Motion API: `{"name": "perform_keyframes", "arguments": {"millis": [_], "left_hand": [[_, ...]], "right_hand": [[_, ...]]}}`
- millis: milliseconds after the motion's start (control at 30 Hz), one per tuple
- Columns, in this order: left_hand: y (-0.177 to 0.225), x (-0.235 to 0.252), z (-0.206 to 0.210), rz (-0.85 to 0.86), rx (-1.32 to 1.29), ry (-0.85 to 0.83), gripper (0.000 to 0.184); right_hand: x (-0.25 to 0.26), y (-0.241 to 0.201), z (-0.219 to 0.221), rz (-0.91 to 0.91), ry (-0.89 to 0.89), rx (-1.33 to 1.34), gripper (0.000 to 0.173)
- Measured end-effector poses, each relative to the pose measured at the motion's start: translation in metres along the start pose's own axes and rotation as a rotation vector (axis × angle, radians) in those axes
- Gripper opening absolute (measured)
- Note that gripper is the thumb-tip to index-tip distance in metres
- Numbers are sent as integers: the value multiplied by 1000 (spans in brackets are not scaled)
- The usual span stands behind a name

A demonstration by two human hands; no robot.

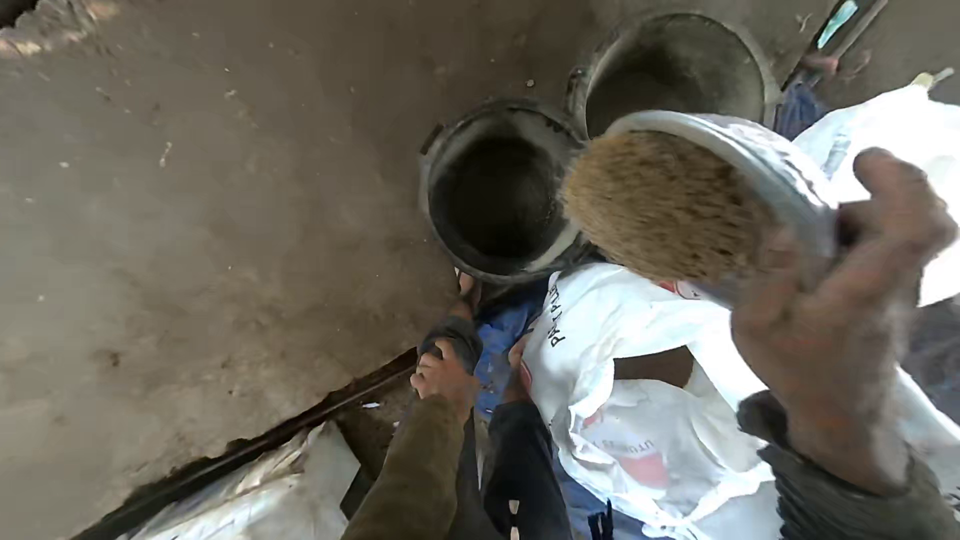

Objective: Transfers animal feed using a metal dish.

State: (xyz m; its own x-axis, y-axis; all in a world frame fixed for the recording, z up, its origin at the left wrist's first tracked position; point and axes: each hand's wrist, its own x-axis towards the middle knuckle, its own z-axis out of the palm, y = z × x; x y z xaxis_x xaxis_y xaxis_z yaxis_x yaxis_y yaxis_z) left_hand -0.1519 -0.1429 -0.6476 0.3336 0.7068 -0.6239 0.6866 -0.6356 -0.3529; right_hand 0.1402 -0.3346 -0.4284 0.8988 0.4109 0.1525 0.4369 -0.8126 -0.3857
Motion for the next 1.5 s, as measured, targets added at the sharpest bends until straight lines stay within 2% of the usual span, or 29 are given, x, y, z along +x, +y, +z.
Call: {"name": "perform_keyframes", "arguments": {"millis": [167,300,367,500,533,567,633,700,733,800,867,900,1000,1033,1100,1200,1300,1400,1500], "left_hand": [[-4,0,-5,16,-15,-81,111],[0,-2,2,13,-18,41,110],[4,-1,-4,-7,-6,13,111],[9,-3,-30,-21,37,-96,107],[11,-3,-36,-16,56,-122,107],[12,-5,-42,-11,72,-154,106],[16,-5,-48,-13,102,-181,107],[14,-3,-47,5,144,-172,110],[13,-3,-45,17,171,-175,111],[12,-3,-43,39,210,-174,112],[11,-3,-39,45,271,-183,113],[11,0,-35,43,297,-180,114],[1,6,-22,32,365,-166,118],[0,8,-19,33,362,-157,120],[-5,8,-17,36,342,-148,120],[-2,12,-21,29,318,-145,121],[7,7,-30,14,357,-164,118],[9,7,-31,35,367,-142,118],[8,10,-30,39,371,-113,120]], "right_hand": [[25,-19,49,-311,219,-154,68],[25,-2,53,-449,319,-111,63],[5,12,25,-373,266,-66,59],[-84,44,-55,-45,-22,-36,37],[-108,51,-62,20,-142,-72,37],[-130,57,-58,101,-295,-93,45],[-165,77,-15,358,-670,-15,56],[-192,109,66,634,-936,31,58],[-207,128,109,727,-964,34,55],[-234,162,185,824,-837,27,42],[-249,178,231,908,-725,83,37],[-245,178,240,947,-713,121,37],[-211,163,219,1074,-884,364,42],[-218,161,228,1035,-819,359,41],[-253,168,279,931,-729,264,38],[-280,195,340,951,-865,235,32],[-298,205,353,953,-978,459,34],[-334,206,380,854,-962,722,35],[-321,192,367,936,-1042,939,37]]}}
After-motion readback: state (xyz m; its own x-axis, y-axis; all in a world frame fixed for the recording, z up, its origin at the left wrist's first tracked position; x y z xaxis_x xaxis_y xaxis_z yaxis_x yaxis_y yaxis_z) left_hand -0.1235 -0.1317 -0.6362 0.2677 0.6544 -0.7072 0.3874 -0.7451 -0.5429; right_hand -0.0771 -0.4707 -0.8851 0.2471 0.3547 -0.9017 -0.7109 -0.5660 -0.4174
